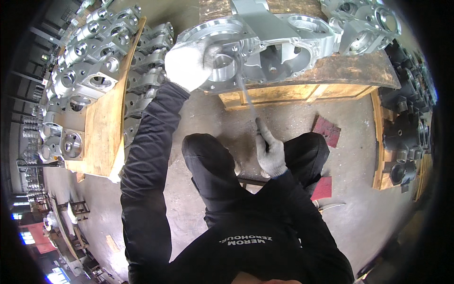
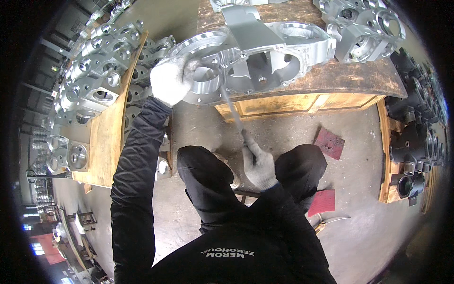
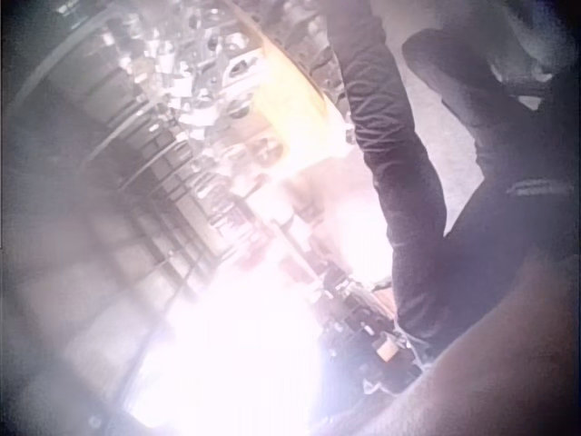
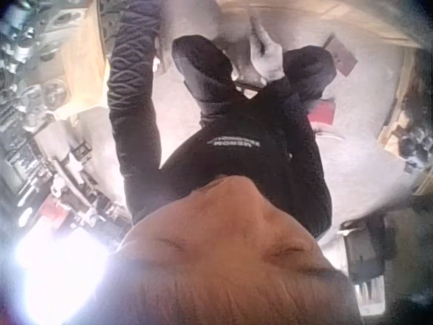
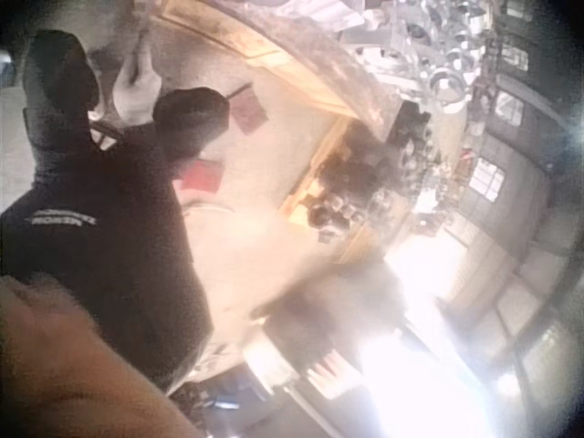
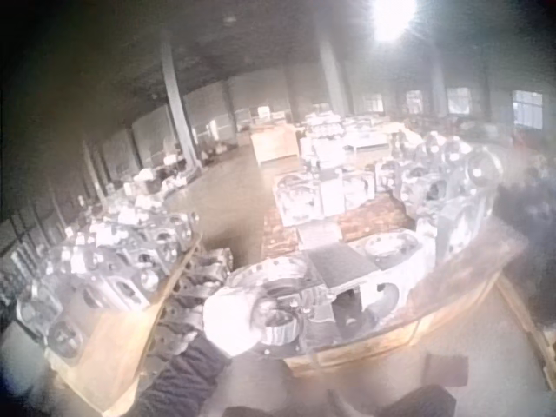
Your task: The person uses a deburring tool to scrape and smooth the edges of a large metal casting on a wooden workbench. They repeatedly reposition the part to access different edges and surfaces, then place the finished piece aside and pick up another similar casting to continue the process.
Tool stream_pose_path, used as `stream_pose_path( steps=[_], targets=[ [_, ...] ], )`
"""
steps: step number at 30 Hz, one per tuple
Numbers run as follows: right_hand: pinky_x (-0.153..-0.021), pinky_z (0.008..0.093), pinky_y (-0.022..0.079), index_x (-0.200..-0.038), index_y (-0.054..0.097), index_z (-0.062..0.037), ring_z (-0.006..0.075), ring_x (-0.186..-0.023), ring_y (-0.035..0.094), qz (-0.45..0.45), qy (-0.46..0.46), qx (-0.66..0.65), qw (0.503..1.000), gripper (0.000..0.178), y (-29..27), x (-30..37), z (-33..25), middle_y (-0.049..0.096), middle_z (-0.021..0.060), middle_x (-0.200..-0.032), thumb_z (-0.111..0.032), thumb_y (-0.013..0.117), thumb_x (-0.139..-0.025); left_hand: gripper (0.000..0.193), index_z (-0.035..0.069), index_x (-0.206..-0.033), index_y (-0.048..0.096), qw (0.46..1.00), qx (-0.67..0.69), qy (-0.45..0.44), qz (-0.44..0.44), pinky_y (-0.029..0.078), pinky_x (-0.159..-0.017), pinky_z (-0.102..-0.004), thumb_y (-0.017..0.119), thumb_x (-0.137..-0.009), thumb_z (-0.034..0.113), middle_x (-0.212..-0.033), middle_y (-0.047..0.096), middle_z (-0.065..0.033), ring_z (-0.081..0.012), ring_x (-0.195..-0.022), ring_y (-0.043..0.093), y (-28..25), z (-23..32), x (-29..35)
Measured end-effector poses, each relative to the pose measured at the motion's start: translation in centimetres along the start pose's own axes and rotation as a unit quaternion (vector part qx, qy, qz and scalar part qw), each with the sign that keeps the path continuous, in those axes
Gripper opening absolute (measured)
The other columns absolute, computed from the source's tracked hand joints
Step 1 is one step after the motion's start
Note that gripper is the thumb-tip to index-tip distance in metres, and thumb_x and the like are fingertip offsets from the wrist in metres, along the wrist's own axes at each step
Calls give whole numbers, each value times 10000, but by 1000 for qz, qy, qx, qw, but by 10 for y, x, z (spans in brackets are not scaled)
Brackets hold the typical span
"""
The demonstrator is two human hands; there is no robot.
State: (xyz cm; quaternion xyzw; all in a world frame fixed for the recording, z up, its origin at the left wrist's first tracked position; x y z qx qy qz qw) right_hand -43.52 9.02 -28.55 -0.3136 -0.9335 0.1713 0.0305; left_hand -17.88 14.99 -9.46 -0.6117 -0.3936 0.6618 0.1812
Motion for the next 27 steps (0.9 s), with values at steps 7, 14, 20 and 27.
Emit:
stream_pose_path(
  steps=[7, 14, 20, 27],
  targets=[
    [-713, 412, 600, -1386, 655, -193, 358, -845, 744, 111, -77, 198, 971, 463, -118, 3, -32, 734, 213, -971, -95, 663, -933, 279, 52, -1166, 676, 995, -33, -4, 90, 508, -918, -472, 692, -921, 185, -1063, 688, -180, -385, -1006, 657, -18, 28, -5],
    [-654, 481, 562, -1299, 699, -178, 349, -726, 716, 3, -192, 379, 905, 379, -141, -35, -89, 706, 164, -766, -207, 644, -926, 461, -9, -964, 688, 779, 468, -394, -136, 520, -646, -344, 542, -1073, 414, -772, 677, -121, -229, -671, 643, 99, 164, 72],
    [-703, 520, 567, -1154, 713, -124, 397, -795, 716, -3, -117, 412, 903, 266, -144, -72, -91, 725, 181, -824, -235, 584, -951, 604, -10, -867, 648, 580, 643, -488, -111, 481, -558, -343, 429, -1095, 504, -705, 641, -71, -178, -619, 610, 167, 199, 40],
    [-773, 533, 562, -1233, 667, -97, 436, -866, 707, -44, -120, 388, 913, 333, -130, -79, -78, 723, 234, -896, -236, 584, -942, 429, -35, -911, 636, 657, 538, -483, -211, 548, -664, -405, 491, -1099, 324, -831, 701, -157, -272, -727, 679, 165, 178, 55]
  ],
)
Point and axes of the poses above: each hand's wrist, its own x-axis away from the middle knuckle, its own y-axis out of the palm, z = x × y, the point moved 6 cm from there along -x, towards the middle knuckle
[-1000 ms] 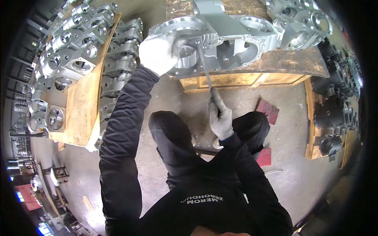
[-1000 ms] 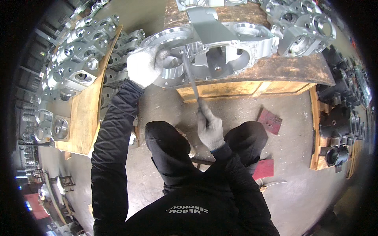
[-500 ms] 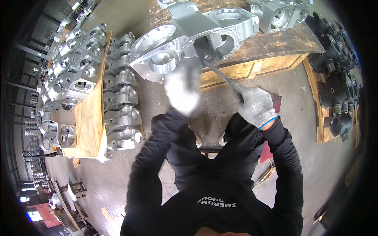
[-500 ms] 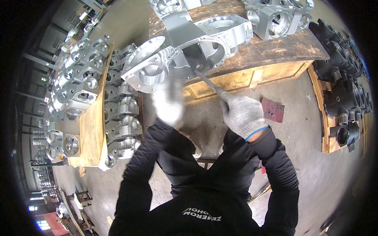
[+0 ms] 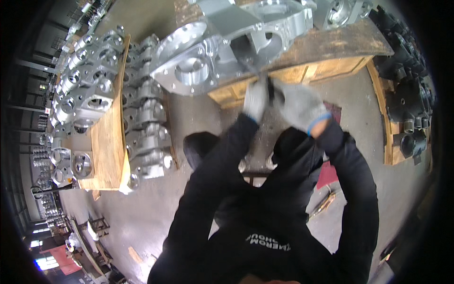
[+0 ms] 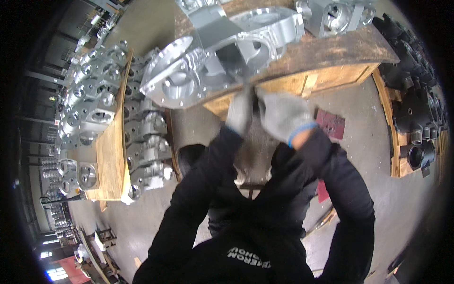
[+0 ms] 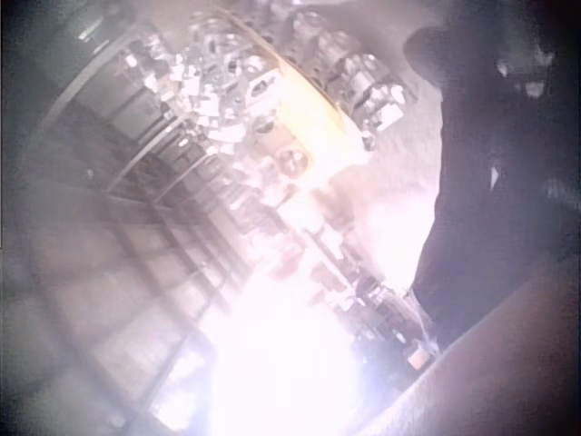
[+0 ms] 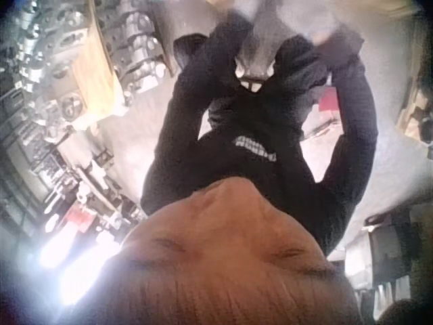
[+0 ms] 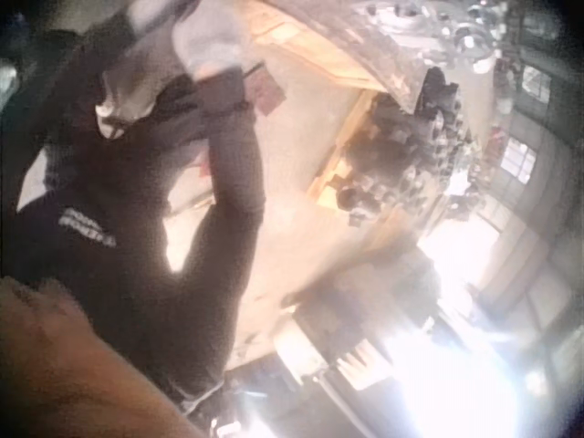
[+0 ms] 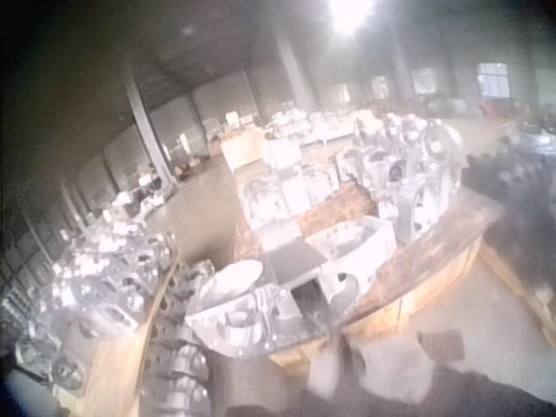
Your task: The person uses a deburring tool to scrape and smooth the edges of a large metal casting on a wooden workbench. They repeatedly reposition the part to access different edges and surfaces, then place the finished piece aside and pick up another similar casting to continue the process.
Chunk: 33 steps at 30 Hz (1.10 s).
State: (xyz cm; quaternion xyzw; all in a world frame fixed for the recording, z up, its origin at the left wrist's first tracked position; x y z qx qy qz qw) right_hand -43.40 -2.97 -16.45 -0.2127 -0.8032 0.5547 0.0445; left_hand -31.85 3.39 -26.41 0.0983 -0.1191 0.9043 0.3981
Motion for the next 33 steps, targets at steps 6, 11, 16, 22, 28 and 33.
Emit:
stream_pose_path(
  steps=[6, 11, 16, 22, 28, 33],
  targets=[
    [-799, 509, 550, -1363, 567, 50, 453, -883, 707, 60, 52, -205, 976, 495, 8, 3, 8, 709, 293, -936, -181, 573, -925, 189, 4, -1110, 657, 946, -288, 141, 54, 549, -708, -399, 557, -1029, 142, -899, 698, -211, -306, -783, 702, -43, 28, -19],
    [-629, 321, 542, -1297, 599, 71, 146, -681, 657, -1, 226, -538, 812, 441, 36, -12, 5, 668, 110, -821, -190, 582, -942, 209, 8, -1110, 685, 604, -448, 561, 346, 528, -699, -424, 663, -981, 171, -934, 701, -154, -315, -798, 674, -110, 127, 73],
    [-574, 370, 525, -1054, 711, 53, 204, -608, 661, 124, 88, -591, 792, 307, 36, -48, -31, 666, 177, -681, -205, 569, -966, 356, 45, -999, 723, 601, -562, 462, 331, 563, -632, -449, 516, -1040, 332, -831, 715, -185, -384, -714, 701, -162, 160, 26],
    [-641, 390, 526, -1120, 707, 45, 225, -675, 680, 94, 201, -585, 780, 330, 57, -37, -23, 660, 215, -690, -212, 566, -970, 624, 50, -705, 758, 593, -568, 407, 400, 530, -538, -477, 441, -1074, 442, -607, 652, -201, -411, -550, 662, -168, 147, 11],
    [-566, 370, 510, -1013, 727, 66, 183, -589, 623, 140, 4, -473, 870, 342, 48, -73, -28, 635, 97, -640, -221, 541, -1002, 635, 59, -753, 781, 613, -582, 378, 378, 543, -562, -460, 421, -1077, 468, -638, 685, -182, -393, -583, 687, -170, 150, 14],
    [-669, 345, 552, -1024, 708, 3, 192, -708, 667, 84, 72, -615, 781, 310, 68, -109, -16, 673, 57, -778, -278, 588, -973, 617, 61, -764, 785, 608, -578, 381, 390, 549, -566, -457, 441, -1070, 473, -648, 689, -177, -390, -588, 691, -167, 152, 13]
  ],
)
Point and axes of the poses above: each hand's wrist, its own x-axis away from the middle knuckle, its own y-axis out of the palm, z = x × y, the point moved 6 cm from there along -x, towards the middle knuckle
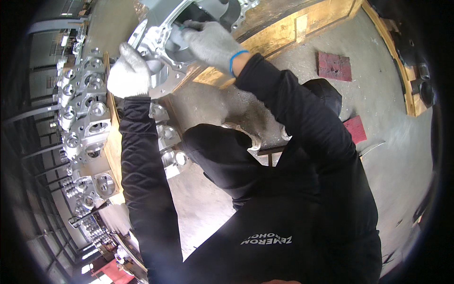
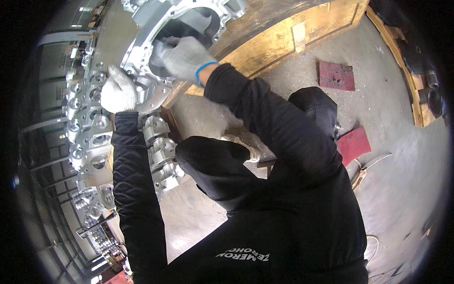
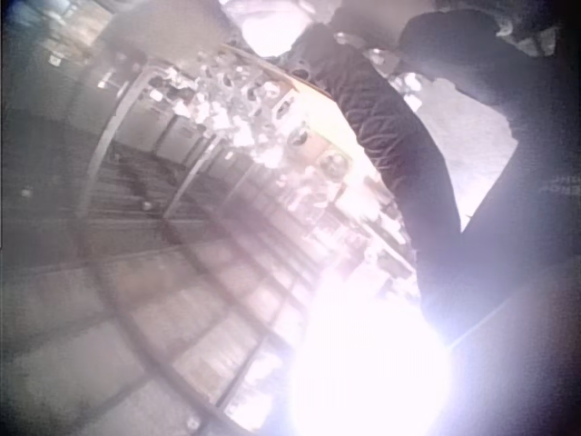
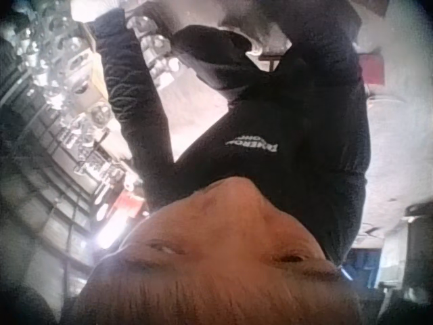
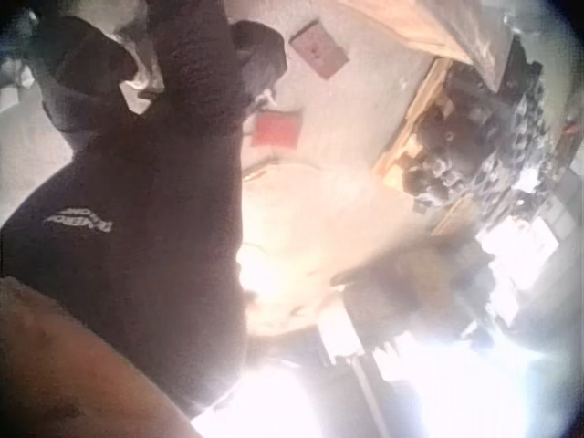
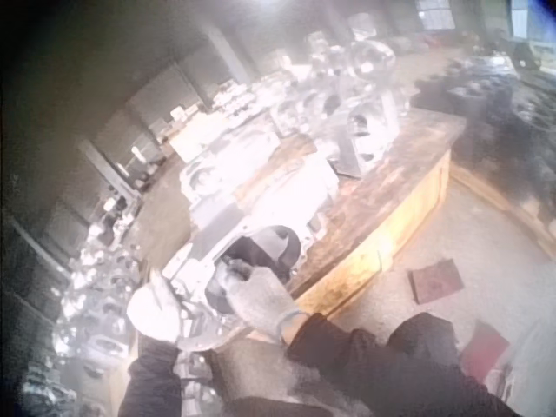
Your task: The person uses a deburring tool to scrape and smooth the edges of a large metal casting on a wooden workbench. They repeatedly reposition the part to access different edges and surfaces, then place the finished piece aside and pick up another similar casting to continue the process.
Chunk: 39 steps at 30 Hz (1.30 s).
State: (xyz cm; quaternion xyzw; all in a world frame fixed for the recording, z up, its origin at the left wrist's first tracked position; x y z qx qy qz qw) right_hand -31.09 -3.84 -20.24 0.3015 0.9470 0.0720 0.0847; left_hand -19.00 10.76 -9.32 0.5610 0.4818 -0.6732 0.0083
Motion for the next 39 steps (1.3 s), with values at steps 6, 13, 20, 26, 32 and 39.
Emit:
stream_pose_path(
  steps=[6, 13, 20, 26, 32, 39],
  targets=[
    [-803, 412, 589, -1107, 744, -18, 354, -861, 742, 0, -85, 429, 899, 392, -22, 9, -9, 743, 224, -903, -311, 608, -886, 564, 91, -880, 774, 997, 42, 12, -66, 572, -599, -438, 403, -1073, 469, -695, 711, -165, -387, -641, 712, 8, -10, 3],
    [-647, 390, 597, -948, 755, -138, 270, -766, 744, 41, -413, 696, 587, 133, -15, 11, -50, 731, 86, -780, -141, 656, -858, 443, 74, -1190, 712, 966, -91, 243, -10, 585, -742, -440, 587, -1001, 455, -968, 744, -202, -406, -836, 728, -15, 14, 4],
    [-685, 366, 593, -1055, 754, -124, 273, -808, 739, -41, -460, 676, 574, 219, -19, 58, -81, 746, 83, -1033, -152, 638, -870, 412, 20, -1233, 657, 922, 348, 136, 104, 589, -811, -429, 661, -947, 316, -1093, 720, -216, -361, -943, 725, -144, 16, 29],
    [-624, 380, 556, -1324, 652, -86, 290, -728, 704, -52, -269, 780, 562, 436, -34, 115, -75, 687, 131, -1012, -99, 633, -889, 398, 24, -1216, 673, 957, 227, 133, -125, 588, -771, -416, 643, -965, 331, -1041, 723, -200, -338, -892, 722, -69, 13, 53],
    [-516, 412, 515, -1304, 607, 22, 286, -519, 628, -5, -232, 718, 657, 414, -44, 150, -79, 623, 128, -659, -89, 637, -906, 389, 28, -1199, 688, 949, 241, 133, -155, 588, -730, -403, 625, -984, 346, -989, 726, -185, -315, -840, 720, -49, 15, 74],
    [-926, 283, 547, -1546, 417, 24, 206, -1088, 633, 1, -33, 265, 964, 574, -85, 157, -25, 575, 181, -1402, 112, 546, -993, 387, 32, -1180, 706, 929, 292, 132, -186, 588, -683, -387, 605, -1006, 363, -929, 730, -167, -287, -780, 717, -45, 21, 94]
  ],
)
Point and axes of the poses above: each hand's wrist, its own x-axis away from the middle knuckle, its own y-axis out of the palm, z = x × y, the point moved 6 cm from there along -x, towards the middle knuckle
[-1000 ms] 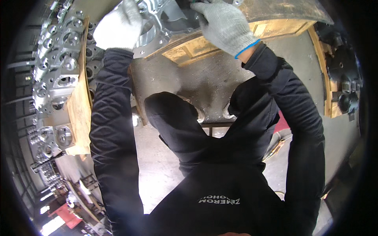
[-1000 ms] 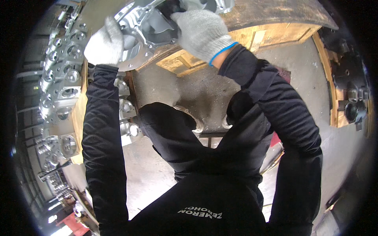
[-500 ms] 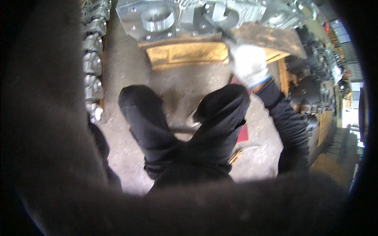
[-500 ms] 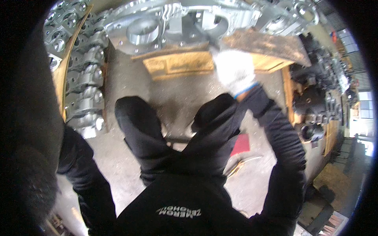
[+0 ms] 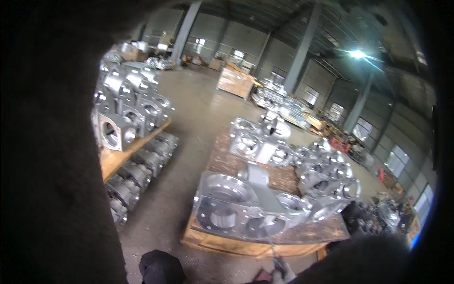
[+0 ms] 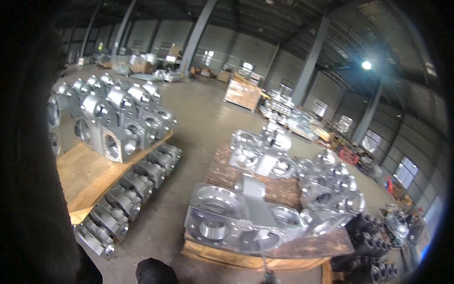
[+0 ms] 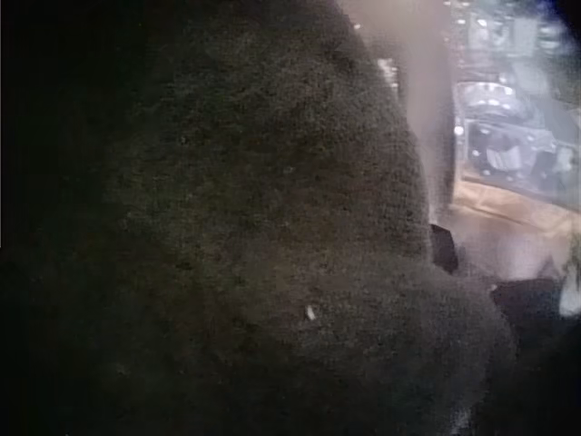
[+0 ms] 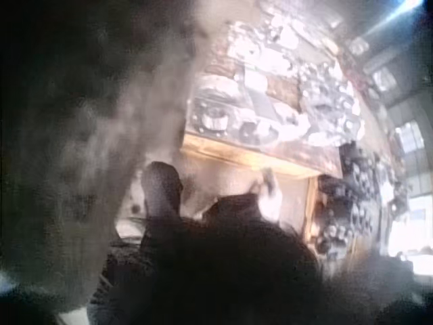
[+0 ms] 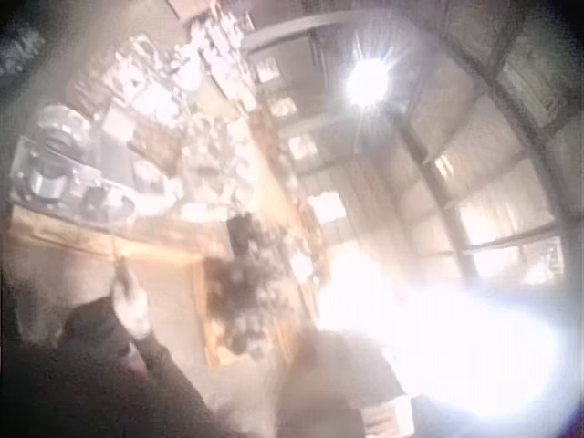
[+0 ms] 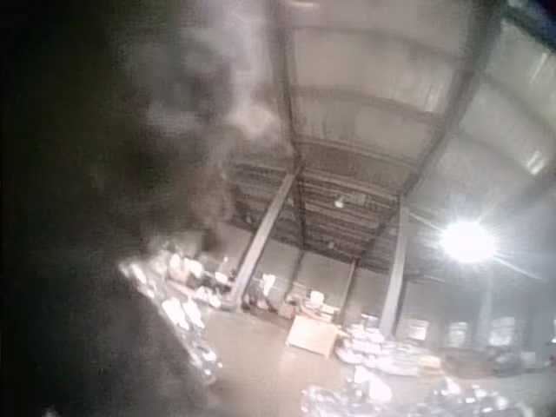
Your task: The person uses a deburring tool to scrape and smooth the edges of a large metal casting on a wooden workbench. They repeatedly reposition the part to access different edges and surfaces, then place the finished piece aside and pick up another similar casting to continue the process.
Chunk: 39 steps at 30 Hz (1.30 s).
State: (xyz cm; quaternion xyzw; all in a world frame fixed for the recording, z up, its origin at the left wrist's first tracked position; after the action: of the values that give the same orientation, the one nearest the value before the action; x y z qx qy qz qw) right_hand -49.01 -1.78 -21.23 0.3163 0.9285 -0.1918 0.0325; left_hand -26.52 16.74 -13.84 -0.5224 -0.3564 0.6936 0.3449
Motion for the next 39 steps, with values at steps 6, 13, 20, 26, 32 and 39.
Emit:
stream_pose_path(
  steps=[6, 13, 20, 26, 32, 39],
  targets=[
    [-891, 281, 506, -1429, 545, 80, 136, -1019, 638, 205, 137, 91, 965, 456, -26, 5, 13, 703, 136, -1200, 11, 571, -979, 392, 36, -1163, 721, 998, -52, -20, 6, 588, -643, -374, 587, -1025, 378, -877, 733, -151, -264, -728, 715, 18, -25, -23],
    [-1007, 241, 477, -1413, 576, 79, 133, -1155, 633, 168, 0, -24, 985, 403, -26, -9, -21, 691, 146, -1309, 18, 593, -1015, 406, 41, -1144, 739, 994, -87, -47, 49, 588, -596, -359, 566, -1047, 395, -816, 737, -133, -237, -668, 712, 13, -56, -50],
    [-556, 172, 397, -1370, 651, 17, -4, -653, 494, 242, 67, 15, 968, 355, -22, -4, -20, 665, -18, -884, -66, 634, -1026, 427, 45, -1125, 757, 988, -95, 5, 122, 588, -549, -344, 545, -1069, 412, -756, 740, -115, -210, -608, 709, -16, -49, -87],
    [-556, 171, 367, -1344, 671, 17, 2, -638, 485, 245, 16, 43, 968, 332, -18, -5, -26, 683, 4, -868, -57, 619, -1025, 589, 75, -830, 782, 979, -103, -73, 158, 540, -606, -446, 554, -948, 605, -709, 712, -152, -314, -647, 696, -18, -51, -82],
    [-556, 170, 369, -1353, 654, 39, 14, -641, 507, 218, 11, 44, 975, 344, -19, -8, -31, 700, 31, -885, -38, 610, -1021, 595, 105, -837, 796, 987, -34, -126, 94, 552, -656, -444, 545, -939, 635, -760, 738, -131, -297, -716, 717, -22, -55, -81],
    [-555, 158, 360, -1364, 652, 19, 2, -645, 504, 253, 35, 20, 967, 365, -20, -6, -31, 690, 11, -862, -103, 656, -1020, 542, 127, -931, 808, 988, -22, -106, 106, 560, -685, -458, 555, -943, 607, -813, 751, -132, -312, -745, 723, -20, -56, -81]
  ],
)
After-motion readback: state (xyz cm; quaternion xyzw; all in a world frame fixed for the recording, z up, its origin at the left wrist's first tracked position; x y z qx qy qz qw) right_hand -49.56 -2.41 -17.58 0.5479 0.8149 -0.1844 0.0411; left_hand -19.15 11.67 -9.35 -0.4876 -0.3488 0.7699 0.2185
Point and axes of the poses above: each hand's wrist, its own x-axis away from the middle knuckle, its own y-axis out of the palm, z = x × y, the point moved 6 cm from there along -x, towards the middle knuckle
